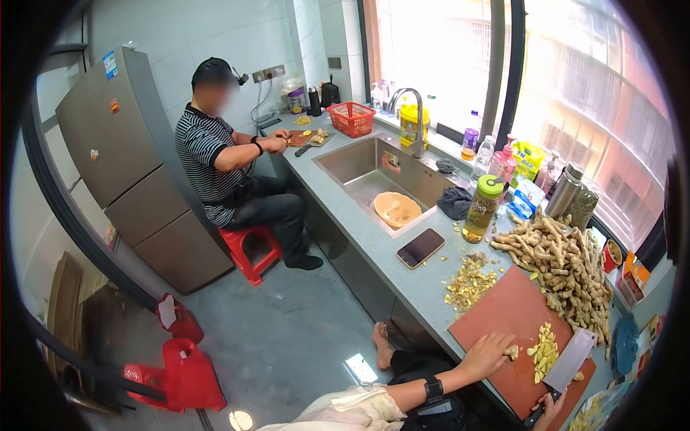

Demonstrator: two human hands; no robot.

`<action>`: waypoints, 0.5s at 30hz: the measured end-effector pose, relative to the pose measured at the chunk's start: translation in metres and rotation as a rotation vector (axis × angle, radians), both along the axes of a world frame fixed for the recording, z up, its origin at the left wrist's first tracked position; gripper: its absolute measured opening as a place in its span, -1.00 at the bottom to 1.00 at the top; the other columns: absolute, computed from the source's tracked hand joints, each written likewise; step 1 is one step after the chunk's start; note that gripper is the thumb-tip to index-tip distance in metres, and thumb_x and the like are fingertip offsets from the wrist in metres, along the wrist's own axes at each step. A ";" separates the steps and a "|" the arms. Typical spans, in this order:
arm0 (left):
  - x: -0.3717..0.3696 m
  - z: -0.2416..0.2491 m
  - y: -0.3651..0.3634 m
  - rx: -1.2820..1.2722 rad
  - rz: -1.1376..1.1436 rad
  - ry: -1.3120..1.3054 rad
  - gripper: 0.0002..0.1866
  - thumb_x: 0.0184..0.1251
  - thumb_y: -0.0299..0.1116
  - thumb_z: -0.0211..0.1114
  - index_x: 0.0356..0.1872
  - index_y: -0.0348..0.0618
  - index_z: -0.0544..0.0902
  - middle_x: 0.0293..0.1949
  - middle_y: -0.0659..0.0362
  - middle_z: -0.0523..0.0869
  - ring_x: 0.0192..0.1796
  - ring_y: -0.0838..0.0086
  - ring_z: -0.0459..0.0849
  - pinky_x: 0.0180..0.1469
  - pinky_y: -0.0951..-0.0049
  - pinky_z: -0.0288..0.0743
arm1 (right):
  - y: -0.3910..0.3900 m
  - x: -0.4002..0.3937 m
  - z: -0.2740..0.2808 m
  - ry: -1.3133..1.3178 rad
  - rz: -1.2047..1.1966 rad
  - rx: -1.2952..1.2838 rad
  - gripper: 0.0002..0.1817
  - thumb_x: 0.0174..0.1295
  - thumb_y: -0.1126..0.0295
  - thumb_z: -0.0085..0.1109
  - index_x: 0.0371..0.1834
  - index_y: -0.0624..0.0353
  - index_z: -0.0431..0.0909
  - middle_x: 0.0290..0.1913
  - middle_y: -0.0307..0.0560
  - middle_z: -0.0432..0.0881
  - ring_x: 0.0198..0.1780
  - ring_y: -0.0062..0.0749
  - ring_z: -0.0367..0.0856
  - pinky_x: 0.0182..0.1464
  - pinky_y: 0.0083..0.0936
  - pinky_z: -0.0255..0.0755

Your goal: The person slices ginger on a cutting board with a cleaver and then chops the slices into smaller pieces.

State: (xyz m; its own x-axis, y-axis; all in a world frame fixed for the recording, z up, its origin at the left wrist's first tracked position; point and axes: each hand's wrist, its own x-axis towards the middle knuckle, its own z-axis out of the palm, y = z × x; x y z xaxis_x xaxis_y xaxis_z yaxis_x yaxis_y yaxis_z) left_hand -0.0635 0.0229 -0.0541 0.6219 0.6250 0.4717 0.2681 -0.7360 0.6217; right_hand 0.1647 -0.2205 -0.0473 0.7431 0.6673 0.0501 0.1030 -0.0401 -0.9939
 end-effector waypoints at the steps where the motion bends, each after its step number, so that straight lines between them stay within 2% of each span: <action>1: 0.000 0.000 -0.001 0.010 0.004 -0.007 -0.37 0.37 -0.28 0.38 0.42 -0.19 0.43 0.21 0.00 0.61 0.23 0.12 0.57 0.27 0.18 0.45 | 0.001 -0.003 0.003 0.000 -0.004 0.003 -0.26 0.41 0.45 0.27 0.62 0.15 0.19 -0.36 -0.16 0.61 -0.55 -0.50 0.55 -0.50 -0.57 0.41; 13: 0.002 -0.005 -0.001 0.020 0.012 -0.061 -0.36 0.35 -0.31 0.39 0.42 -0.21 0.42 0.22 0.01 0.60 0.24 0.12 0.57 0.28 0.18 0.44 | 0.002 -0.013 0.014 -0.025 -0.016 -0.017 -0.33 0.41 0.46 0.26 0.56 0.17 0.25 -0.36 -0.16 0.60 -0.54 -0.50 0.55 -0.49 -0.57 0.42; 15: 0.002 -0.005 0.000 0.023 0.012 -0.060 -0.37 0.35 -0.32 0.39 0.42 -0.20 0.42 0.22 0.00 0.59 0.24 0.12 0.56 0.28 0.17 0.44 | 0.004 -0.017 0.017 0.020 -0.002 0.020 -0.40 0.41 0.47 0.27 0.48 0.21 0.31 -0.35 -0.15 0.60 -0.53 -0.48 0.55 -0.47 -0.56 0.43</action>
State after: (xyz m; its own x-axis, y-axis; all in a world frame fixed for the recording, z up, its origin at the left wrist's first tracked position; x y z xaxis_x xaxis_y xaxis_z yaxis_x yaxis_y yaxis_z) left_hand -0.0611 0.0225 -0.0589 0.5850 0.6208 0.5219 0.2396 -0.7471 0.6201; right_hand 0.1475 -0.2164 -0.0299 0.7457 0.6644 0.0490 0.0834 -0.0201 -0.9963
